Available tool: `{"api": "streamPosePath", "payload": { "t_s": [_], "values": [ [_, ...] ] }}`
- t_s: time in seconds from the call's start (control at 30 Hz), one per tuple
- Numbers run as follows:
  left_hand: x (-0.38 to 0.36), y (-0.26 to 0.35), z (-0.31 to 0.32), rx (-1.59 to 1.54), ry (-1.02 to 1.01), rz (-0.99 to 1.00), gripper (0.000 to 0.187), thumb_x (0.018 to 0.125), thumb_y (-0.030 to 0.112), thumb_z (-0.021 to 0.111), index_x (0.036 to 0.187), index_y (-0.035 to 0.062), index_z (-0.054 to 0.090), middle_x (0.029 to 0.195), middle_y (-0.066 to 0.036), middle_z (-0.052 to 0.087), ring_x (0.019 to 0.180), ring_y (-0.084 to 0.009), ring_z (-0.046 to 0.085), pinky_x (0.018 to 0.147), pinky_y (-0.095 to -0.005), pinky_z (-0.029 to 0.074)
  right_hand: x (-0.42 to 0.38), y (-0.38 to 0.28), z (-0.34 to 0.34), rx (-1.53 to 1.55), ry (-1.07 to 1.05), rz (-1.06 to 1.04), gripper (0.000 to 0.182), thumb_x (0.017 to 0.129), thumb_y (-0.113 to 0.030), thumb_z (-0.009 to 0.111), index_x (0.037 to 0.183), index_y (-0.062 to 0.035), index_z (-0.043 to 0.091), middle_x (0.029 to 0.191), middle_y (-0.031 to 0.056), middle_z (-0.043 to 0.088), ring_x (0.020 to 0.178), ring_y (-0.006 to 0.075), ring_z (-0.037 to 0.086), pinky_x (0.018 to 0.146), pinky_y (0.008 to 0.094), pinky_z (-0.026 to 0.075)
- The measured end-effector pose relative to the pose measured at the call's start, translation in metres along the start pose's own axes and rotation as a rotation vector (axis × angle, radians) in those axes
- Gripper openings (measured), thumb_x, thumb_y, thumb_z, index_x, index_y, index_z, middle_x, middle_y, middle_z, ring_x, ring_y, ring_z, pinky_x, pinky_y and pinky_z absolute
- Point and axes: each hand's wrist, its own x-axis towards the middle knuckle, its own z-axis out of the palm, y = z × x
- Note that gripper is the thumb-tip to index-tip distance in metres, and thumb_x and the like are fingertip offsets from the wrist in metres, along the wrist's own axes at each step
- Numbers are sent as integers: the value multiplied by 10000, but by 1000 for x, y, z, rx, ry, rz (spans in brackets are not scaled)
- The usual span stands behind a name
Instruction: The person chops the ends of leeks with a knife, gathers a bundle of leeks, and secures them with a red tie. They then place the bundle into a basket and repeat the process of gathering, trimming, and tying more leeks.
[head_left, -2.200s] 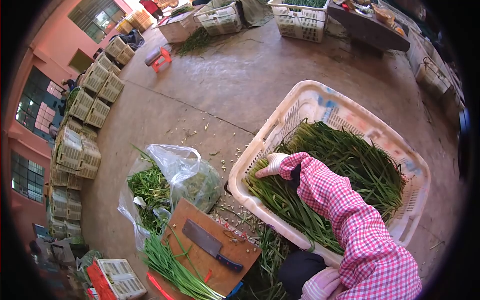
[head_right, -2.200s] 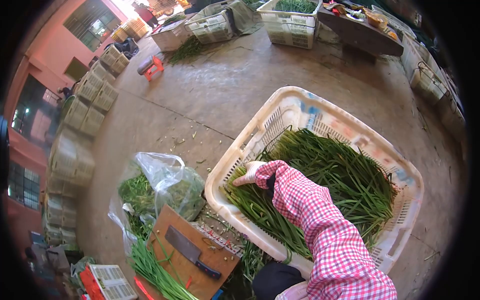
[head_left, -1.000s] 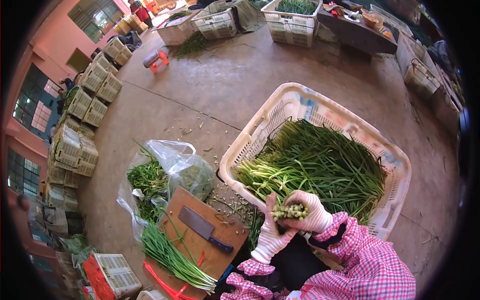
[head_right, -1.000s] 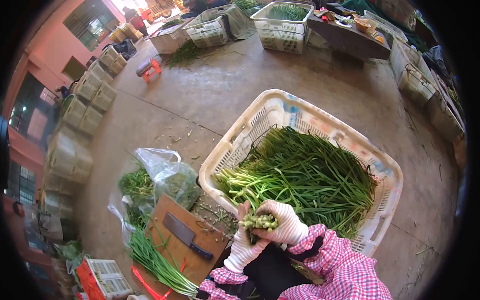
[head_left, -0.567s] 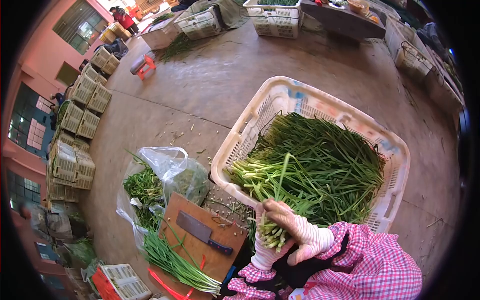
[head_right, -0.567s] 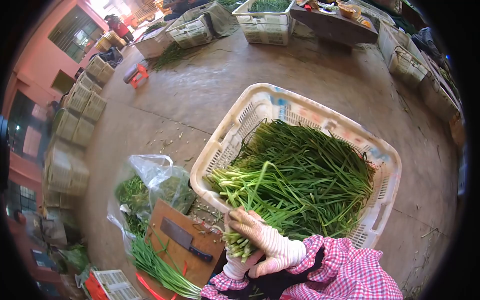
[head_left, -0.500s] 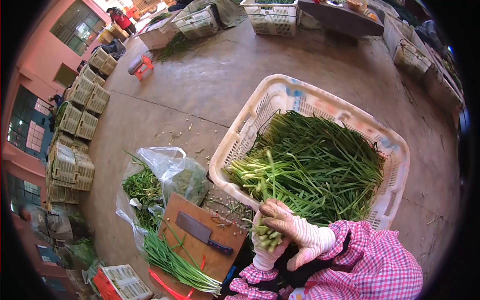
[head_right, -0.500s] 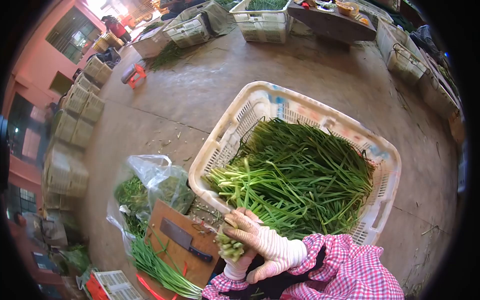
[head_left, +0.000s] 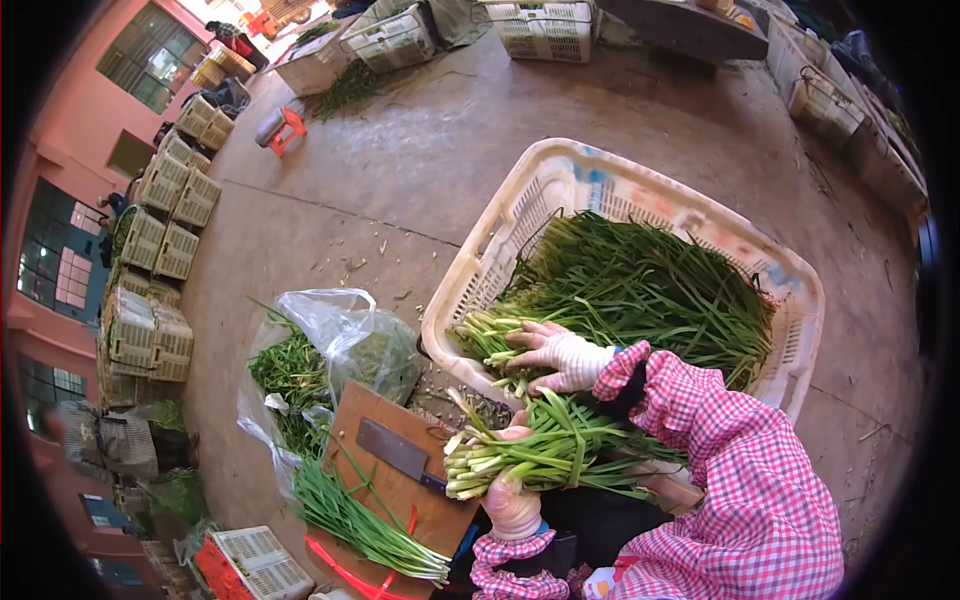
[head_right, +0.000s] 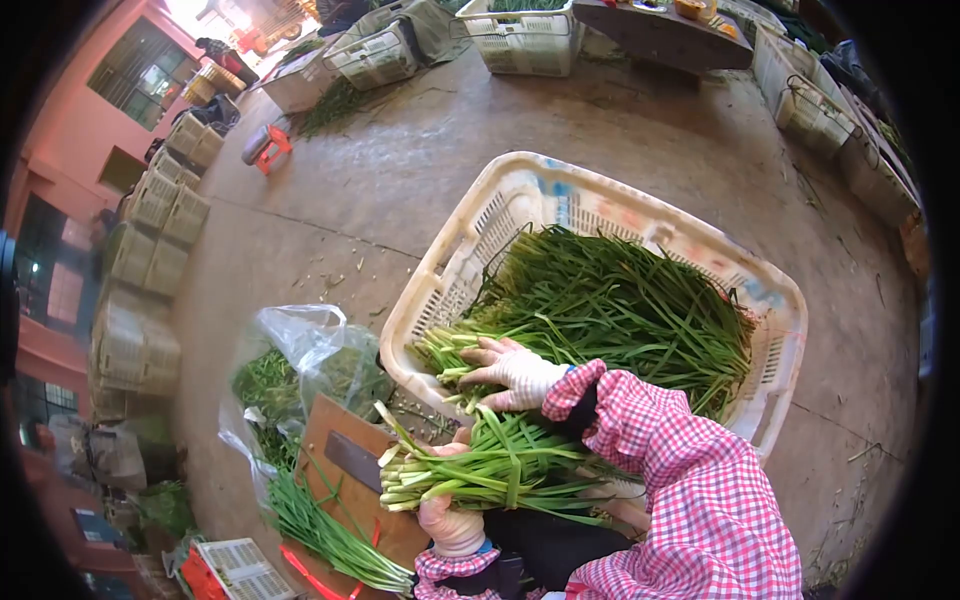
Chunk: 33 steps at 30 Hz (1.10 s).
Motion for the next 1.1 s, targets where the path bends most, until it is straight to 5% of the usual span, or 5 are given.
{"api": "streamPosePath", "payload": {
  "t_s": [0.2,0.5,0.67,0.8,1.1],
  "values": [
    [-1,47,-4,39,-270,238,425,820,237,604,1205,64,563,1080,-57,618,1004,-223,566,1079,-446,327,12,45,14,-292,-51,229,502,766,-369,699,1234,-227,585,1461,119,354,1388,391,213,1114,572,152],
    [-34,103,-24,102,113,504,487,912,518,456,1214,153,567,1026,-8,644,1023,-207,565,1018,-435,387,8,7,-53,-440,161,522,586,732,-181,705,1286,-208,515,1446,166,355,1332,347,336,1063,438,330],
    [-45,103,-6,137,177,452,411,851,404,563,1147,120,565,1010,0,639,908,-179,608,1001,-452,406,-3,-160,-95,236,115,-89,824,709,-321,773,1375,-23,390,1340,228,453,1214,385,456,1042,429,356],
    [-62,100,32,79,310,270,369,807,195,529,1141,40,546,1020,-95,621,963,-238,595,935,-399,461,-9,-239,-48,83,-139,-386,1146,568,-664,751,1336,81,341,1290,291,437,1187,436,452,1013,465,363],
    [-113,92,42,654,-98,299,486,804,82,733,1235,21,518,1138,-54,620,1027,-146,585,917,-307,457,-63,-246,-28,1126,-176,164,619,684,79,741,1245,10,492,1132,64,625,967,143,607,844,296,504]
  ]
}}
